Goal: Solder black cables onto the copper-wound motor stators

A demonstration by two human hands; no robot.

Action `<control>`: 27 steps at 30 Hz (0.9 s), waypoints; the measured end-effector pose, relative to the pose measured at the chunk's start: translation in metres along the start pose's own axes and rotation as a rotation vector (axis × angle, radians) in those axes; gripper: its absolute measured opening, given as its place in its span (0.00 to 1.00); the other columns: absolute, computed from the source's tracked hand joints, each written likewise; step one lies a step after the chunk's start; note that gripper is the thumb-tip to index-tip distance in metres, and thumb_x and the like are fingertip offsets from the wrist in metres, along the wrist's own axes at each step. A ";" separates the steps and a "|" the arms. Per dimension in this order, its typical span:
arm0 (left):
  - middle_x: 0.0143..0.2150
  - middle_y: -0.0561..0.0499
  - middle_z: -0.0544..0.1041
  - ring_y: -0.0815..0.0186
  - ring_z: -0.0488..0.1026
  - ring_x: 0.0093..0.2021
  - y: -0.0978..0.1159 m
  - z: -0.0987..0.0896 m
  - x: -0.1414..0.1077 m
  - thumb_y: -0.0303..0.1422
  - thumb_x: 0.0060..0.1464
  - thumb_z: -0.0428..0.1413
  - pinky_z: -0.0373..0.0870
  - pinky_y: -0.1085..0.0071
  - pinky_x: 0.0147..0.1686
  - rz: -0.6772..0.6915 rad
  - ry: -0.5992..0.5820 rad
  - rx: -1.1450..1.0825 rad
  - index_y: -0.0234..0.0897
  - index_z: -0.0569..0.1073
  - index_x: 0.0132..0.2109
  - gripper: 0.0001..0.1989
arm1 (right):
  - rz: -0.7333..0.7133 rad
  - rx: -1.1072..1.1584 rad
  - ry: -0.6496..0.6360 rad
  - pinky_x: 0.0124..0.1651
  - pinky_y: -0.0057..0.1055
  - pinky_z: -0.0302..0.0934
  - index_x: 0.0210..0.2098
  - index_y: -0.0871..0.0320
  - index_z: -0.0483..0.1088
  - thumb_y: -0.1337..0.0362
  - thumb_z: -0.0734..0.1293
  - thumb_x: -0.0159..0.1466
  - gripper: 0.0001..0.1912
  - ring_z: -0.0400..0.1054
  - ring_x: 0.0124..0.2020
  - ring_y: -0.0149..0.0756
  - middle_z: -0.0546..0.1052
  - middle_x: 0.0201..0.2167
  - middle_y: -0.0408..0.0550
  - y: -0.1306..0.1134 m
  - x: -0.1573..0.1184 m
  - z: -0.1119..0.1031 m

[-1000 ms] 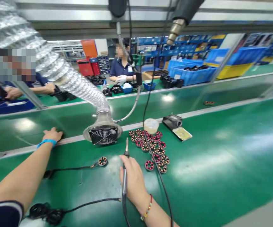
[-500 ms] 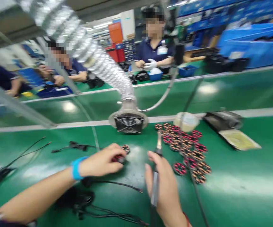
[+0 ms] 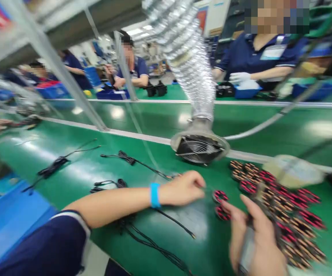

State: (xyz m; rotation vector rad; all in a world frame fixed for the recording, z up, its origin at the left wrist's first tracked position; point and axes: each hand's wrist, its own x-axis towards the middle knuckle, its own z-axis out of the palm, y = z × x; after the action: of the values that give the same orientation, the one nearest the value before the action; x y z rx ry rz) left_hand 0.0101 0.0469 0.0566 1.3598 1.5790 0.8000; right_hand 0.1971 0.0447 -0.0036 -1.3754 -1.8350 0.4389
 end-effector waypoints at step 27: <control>0.30 0.51 0.71 0.65 0.67 0.32 -0.056 -0.017 -0.030 0.44 0.62 0.43 0.59 0.69 0.35 0.053 -0.238 0.306 0.36 0.68 0.30 0.19 | -0.245 0.121 -0.302 0.48 0.41 0.68 0.54 0.54 0.59 0.78 0.57 0.58 0.25 0.72 0.45 0.40 0.76 0.44 0.49 -0.029 -0.024 0.018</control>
State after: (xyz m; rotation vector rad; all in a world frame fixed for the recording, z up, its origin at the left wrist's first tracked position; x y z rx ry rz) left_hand -0.0277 0.0082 0.0200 1.6544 1.5227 0.4169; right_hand 0.1678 0.0160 -0.0042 -1.0281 -2.1513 0.6446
